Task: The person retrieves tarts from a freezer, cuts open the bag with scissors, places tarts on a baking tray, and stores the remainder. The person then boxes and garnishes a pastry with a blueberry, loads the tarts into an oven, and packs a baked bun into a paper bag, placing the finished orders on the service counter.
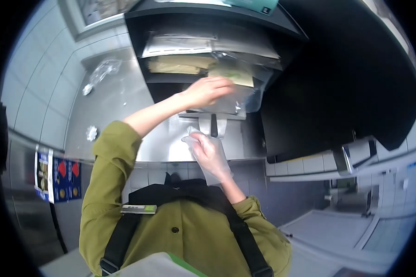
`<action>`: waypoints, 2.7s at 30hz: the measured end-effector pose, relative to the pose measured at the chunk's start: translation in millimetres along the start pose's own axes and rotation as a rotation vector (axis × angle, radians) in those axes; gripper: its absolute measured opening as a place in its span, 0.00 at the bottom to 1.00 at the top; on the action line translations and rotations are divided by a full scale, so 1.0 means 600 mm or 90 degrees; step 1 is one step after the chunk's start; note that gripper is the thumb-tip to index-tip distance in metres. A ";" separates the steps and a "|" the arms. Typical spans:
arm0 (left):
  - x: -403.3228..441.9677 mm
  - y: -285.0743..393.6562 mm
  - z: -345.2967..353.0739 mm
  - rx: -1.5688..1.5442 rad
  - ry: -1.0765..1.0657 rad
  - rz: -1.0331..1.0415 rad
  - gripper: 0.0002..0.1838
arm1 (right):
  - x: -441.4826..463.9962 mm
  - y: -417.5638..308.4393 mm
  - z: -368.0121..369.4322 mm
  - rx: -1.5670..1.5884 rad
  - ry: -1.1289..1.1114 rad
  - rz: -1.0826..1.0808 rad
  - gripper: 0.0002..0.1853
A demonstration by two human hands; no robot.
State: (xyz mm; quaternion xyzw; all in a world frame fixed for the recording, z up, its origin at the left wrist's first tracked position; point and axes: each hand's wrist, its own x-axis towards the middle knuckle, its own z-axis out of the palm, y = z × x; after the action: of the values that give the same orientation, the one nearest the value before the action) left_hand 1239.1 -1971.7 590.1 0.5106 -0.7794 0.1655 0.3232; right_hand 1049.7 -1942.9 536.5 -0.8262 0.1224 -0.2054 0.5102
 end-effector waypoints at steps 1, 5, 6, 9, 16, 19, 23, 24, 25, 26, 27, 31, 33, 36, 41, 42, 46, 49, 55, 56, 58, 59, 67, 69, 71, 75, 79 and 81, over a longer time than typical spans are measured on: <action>0.030 0.005 0.023 -0.029 -0.052 -0.058 0.18 | 0.003 0.013 0.001 -0.004 0.024 -0.009 0.13; 0.077 -0.058 0.107 0.153 -0.244 -0.211 0.05 | -0.015 0.040 -0.013 -0.004 0.110 0.066 0.13; 0.076 -0.069 0.103 0.159 -0.235 -0.197 0.04 | -0.018 0.052 -0.019 0.034 0.142 0.100 0.13; 0.087 -0.092 0.095 0.138 -0.247 -0.180 0.06 | -0.022 0.079 -0.035 0.194 0.203 0.149 0.12; 0.094 -0.092 0.081 0.102 -0.304 -0.136 0.06 | 0.006 0.082 -0.028 0.282 0.173 0.187 0.12; 0.092 -0.084 0.086 0.138 -0.287 -0.119 0.05 | 0.016 0.069 -0.036 0.293 0.134 0.180 0.11; 0.084 -0.079 0.097 0.163 -0.270 -0.070 0.06 | 0.027 0.084 -0.034 0.325 0.115 0.176 0.11; 0.082 -0.077 0.102 0.165 -0.255 -0.058 0.07 | 0.028 0.091 -0.033 0.330 0.117 0.171 0.11; 0.081 -0.071 0.102 0.188 -0.280 -0.066 0.09 | 0.028 0.097 -0.031 0.335 0.119 0.167 0.11; 0.079 -0.069 0.099 0.181 -0.271 -0.069 0.09 | 0.029 0.100 -0.030 0.341 0.122 0.164 0.12; 0.074 -0.070 0.093 0.175 -0.264 -0.070 0.10 | 0.030 0.100 -0.032 0.348 0.116 0.163 0.12; 0.065 -0.088 0.085 0.119 -0.313 -0.148 0.11 | 0.028 0.101 -0.036 0.348 0.110 0.162 0.11; 0.072 -0.105 0.083 0.075 -0.326 -0.177 0.10 | 0.033 0.103 -0.041 0.349 0.118 0.167 0.11; 0.086 -0.105 0.068 0.091 -0.275 -0.181 0.06 | 0.033 0.104 -0.046 0.384 0.137 0.182 0.12; 0.134 0.035 0.053 0.307 -0.111 0.009 0.06 | 0.055 0.082 -0.051 0.484 0.228 0.199 0.15; 0.133 0.073 0.056 0.285 -0.063 0.013 0.07 | 0.058 0.090 -0.049 0.566 0.228 0.163 0.18; 0.069 0.175 -0.073 0.068 0.152 -0.020 0.12 | 0.057 0.215 -0.040 0.208 0.204 0.050 0.29; -0.035 0.154 -0.176 0.089 0.279 -0.313 0.07 | 0.025 0.153 -0.054 0.692 0.237 0.139 0.24; -0.284 0.094 -0.189 0.033 0.454 -0.840 0.10 | 0.085 0.013 0.000 0.460 0.114 0.254 0.11; -0.326 0.086 -0.184 0.060 0.470 -0.876 0.10 | 0.095 -0.014 0.010 0.357 0.091 0.265 0.12; -0.408 0.069 -0.174 0.133 0.455 -0.928 0.11 | 0.110 0.012 0.051 0.565 0.015 0.269 0.13; -0.427 0.070 -0.167 0.206 0.434 -0.935 0.13 | 0.115 0.020 0.068 0.668 -0.022 0.272 0.14; -0.490 0.133 0.031 0.034 0.291 -1.020 0.16 | 0.137 0.067 0.254 0.564 -0.249 0.447 0.19; -0.507 0.137 0.046 0.153 0.269 -1.059 0.16 | 0.140 0.123 0.293 0.522 -0.224 0.524 0.20; -0.513 0.143 0.051 0.135 0.239 -1.047 0.17 | 0.131 0.104 0.287 0.423 -0.229 0.540 0.22; -0.514 0.151 0.042 0.111 0.279 -1.053 0.17 | 0.157 0.143 0.337 0.350 -0.333 0.495 0.19; -0.515 0.156 0.025 -0.021 0.404 -1.127 0.21 | 0.169 0.079 0.313 0.232 -0.359 0.347 0.13; -0.509 0.153 0.022 -0.080 0.480 -1.142 0.25 | 0.153 0.084 0.314 0.249 -0.399 0.133 0.14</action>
State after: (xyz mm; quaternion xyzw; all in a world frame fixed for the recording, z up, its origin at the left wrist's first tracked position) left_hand 1234.3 -1730.0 381.6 0.8100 0.0459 -0.0312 0.5838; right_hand 1218.7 -1854.3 436.6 -0.7192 0.0027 0.0911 0.6888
